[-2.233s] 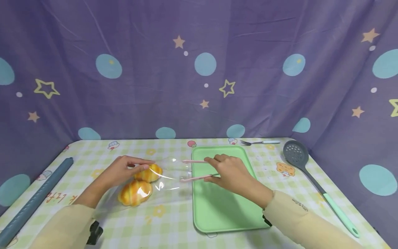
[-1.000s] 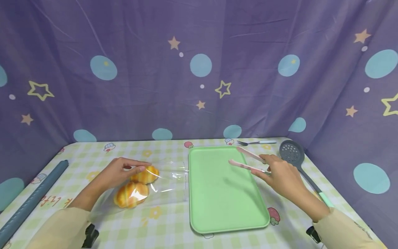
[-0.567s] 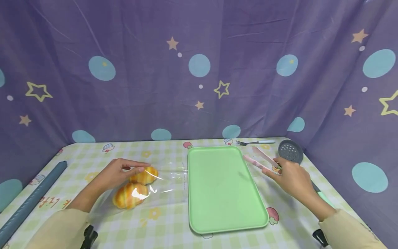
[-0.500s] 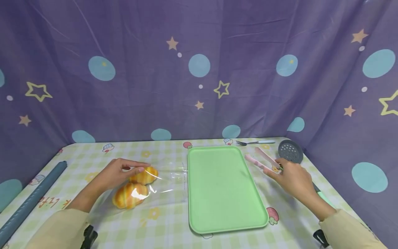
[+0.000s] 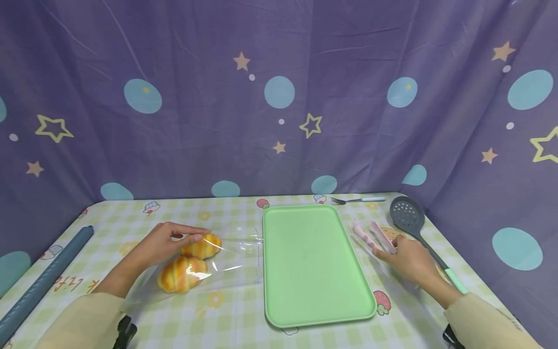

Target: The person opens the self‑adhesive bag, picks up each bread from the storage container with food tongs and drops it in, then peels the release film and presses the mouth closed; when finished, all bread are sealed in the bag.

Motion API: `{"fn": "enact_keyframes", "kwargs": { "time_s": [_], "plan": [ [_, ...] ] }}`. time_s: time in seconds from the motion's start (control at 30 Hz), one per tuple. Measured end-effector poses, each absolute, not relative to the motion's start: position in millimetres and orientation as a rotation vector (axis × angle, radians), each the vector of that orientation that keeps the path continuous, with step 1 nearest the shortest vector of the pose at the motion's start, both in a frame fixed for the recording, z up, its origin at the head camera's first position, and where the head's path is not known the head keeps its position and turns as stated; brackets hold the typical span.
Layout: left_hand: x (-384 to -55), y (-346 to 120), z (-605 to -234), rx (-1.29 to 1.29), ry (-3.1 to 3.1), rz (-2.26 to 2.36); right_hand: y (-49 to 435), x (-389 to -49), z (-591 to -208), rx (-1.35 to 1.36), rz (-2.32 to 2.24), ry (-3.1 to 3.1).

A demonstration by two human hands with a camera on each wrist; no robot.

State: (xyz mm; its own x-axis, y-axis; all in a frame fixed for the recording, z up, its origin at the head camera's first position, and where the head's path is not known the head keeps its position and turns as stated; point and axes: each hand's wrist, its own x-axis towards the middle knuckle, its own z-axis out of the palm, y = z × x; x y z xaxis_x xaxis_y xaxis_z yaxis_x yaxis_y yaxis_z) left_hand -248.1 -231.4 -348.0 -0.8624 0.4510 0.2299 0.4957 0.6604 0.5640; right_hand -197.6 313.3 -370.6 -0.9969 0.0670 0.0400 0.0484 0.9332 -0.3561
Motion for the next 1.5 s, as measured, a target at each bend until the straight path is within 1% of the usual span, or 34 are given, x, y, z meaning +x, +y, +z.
{"fn": "enact_keyframes", "kwargs": {
  "time_s": [0.33,0.73,1.23,1.5],
  "plan": [
    [-248.0,-231.4,-348.3,-0.794,-2.794,-0.986,306.4,-197.6,-379.5,-0.192,0.548,-3.051],
    [-247.2,-229.9,-347.6,-0.774,-2.817,-0.980,303.9,-198.4,-378.3,-0.183,0.428,-3.122],
    [-247.7,-231.0,-347.0,-0.786,-2.826,-0.970,303.4,-193.8,-379.1,-0.176,0.389,-3.165],
    [-247.2,-229.1,-345.5,-0.797,-2.821,-0.955,300.1,-191.1,-366.9,-0.145,0.284,-3.100]
  ]
}}
